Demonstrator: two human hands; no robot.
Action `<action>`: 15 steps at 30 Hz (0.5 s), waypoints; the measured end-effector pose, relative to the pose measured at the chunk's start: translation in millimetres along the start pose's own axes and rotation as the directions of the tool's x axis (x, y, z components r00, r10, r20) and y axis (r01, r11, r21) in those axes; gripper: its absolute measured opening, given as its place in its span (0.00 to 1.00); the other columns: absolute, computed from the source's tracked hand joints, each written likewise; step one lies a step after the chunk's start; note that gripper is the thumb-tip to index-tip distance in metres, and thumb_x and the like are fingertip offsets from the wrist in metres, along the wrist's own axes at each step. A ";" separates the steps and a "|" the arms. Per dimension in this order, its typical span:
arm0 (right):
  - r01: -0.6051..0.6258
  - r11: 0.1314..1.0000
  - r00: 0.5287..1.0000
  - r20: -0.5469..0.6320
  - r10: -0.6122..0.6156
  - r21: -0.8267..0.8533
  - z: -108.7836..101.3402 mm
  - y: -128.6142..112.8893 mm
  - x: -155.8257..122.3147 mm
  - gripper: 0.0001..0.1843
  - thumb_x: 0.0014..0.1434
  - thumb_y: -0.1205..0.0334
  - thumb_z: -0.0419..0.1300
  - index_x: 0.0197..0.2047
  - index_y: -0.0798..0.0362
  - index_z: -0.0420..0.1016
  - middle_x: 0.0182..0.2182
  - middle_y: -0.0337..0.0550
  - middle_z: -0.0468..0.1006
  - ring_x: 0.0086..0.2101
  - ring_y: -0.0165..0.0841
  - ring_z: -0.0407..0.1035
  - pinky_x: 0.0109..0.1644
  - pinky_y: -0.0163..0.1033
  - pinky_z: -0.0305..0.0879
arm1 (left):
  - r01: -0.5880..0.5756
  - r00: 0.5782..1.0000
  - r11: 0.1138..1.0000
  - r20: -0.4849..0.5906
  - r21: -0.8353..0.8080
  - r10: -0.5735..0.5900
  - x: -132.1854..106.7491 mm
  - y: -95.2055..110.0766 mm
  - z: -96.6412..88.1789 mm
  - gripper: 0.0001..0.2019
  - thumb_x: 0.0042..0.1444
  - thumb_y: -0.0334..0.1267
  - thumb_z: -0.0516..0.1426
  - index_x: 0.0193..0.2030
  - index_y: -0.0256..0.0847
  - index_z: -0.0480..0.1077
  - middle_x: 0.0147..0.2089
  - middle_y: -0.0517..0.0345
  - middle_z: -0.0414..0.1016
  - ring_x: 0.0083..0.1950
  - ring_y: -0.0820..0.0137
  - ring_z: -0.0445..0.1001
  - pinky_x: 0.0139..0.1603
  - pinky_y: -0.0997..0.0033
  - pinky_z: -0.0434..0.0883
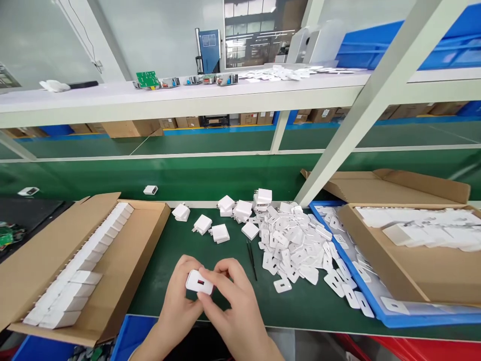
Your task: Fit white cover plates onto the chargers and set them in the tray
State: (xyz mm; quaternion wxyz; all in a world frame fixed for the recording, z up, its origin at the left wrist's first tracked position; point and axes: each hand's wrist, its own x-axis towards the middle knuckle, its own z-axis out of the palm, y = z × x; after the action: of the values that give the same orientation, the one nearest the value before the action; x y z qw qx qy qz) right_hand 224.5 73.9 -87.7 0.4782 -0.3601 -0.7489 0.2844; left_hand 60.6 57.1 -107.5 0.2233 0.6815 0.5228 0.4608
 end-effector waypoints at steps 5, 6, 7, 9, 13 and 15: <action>0.032 0.999 0.999 0.008 -0.031 -0.040 -2.5 4.1 0.6 0.17 0.68 0.71 0.62 0.57 0.48 0.79 0.42 0.44 0.71 0.40 0.32 0.71 0.44 0.35 0.72 | 0.050 0.978 0.964 0.207 -0.262 0.005 -2.5 -1.0 -8.8 0.11 0.70 0.43 0.53 0.56 0.45 0.63 0.49 0.52 0.62 0.49 0.61 0.65 0.49 0.60 0.68; 0.032 0.998 0.999 0.016 -0.031 -0.052 -2.9 5.1 0.7 0.18 0.69 0.71 0.61 0.58 0.48 0.80 0.42 0.44 0.70 0.40 0.32 0.70 0.44 0.35 0.71 | 0.076 0.977 0.944 0.214 -0.321 -0.005 -3.1 -2.9 -8.1 0.12 0.72 0.46 0.50 0.57 0.45 0.63 0.50 0.52 0.62 0.49 0.61 0.64 0.51 0.59 0.67; 0.021 0.998 0.999 0.034 -0.020 -0.053 -2.8 6.8 0.5 0.18 0.69 0.70 0.61 0.59 0.46 0.80 0.42 0.44 0.70 0.40 0.32 0.70 0.44 0.36 0.71 | 0.109 0.980 0.924 0.197 -0.366 -0.038 -3.8 -5.4 -6.1 0.13 0.74 0.48 0.47 0.56 0.46 0.64 0.50 0.52 0.62 0.49 0.61 0.64 0.51 0.60 0.66; -0.063 0.998 0.994 0.089 0.064 -0.005 -0.2 12.5 -1.2 0.19 0.70 0.66 0.62 0.61 0.42 0.79 0.44 0.43 0.68 0.42 0.33 0.69 0.47 0.37 0.70 | 0.181 0.982 0.894 0.119 -0.411 -0.144 -5.7 -10.8 1.5 0.14 0.77 0.46 0.43 0.53 0.46 0.66 0.47 0.54 0.62 0.46 0.64 0.64 0.48 0.64 0.65; -0.385 0.883 0.923 0.118 0.367 0.268 15.2 29.0 -9.0 0.22 0.72 0.46 0.58 0.64 0.43 0.72 0.41 0.41 0.68 0.40 0.34 0.68 0.46 0.40 0.69 | 0.150 0.982 0.898 -0.043 -0.414 -0.184 -11.4 -19.4 22.3 0.13 0.78 0.42 0.44 0.52 0.47 0.68 0.48 0.53 0.65 0.48 0.65 0.67 0.47 0.67 0.66; -0.485 0.776 0.874 0.187 0.449 0.403 25.3 34.8 -12.2 0.23 0.75 0.40 0.50 0.60 0.47 0.70 0.37 0.40 0.69 0.36 0.34 0.66 0.41 0.39 0.67 | 0.084 0.985 0.915 -0.107 -0.395 -0.136 -14.5 -21.4 30.9 0.12 0.77 0.42 0.45 0.53 0.48 0.68 0.50 0.52 0.66 0.52 0.63 0.69 0.50 0.65 0.68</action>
State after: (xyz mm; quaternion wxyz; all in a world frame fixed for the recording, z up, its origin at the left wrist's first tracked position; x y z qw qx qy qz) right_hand 214.0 82.1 -130.3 0.4304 -0.4057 -0.5712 0.5691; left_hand 75.9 56.8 -144.8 0.3447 0.5612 0.4720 0.5860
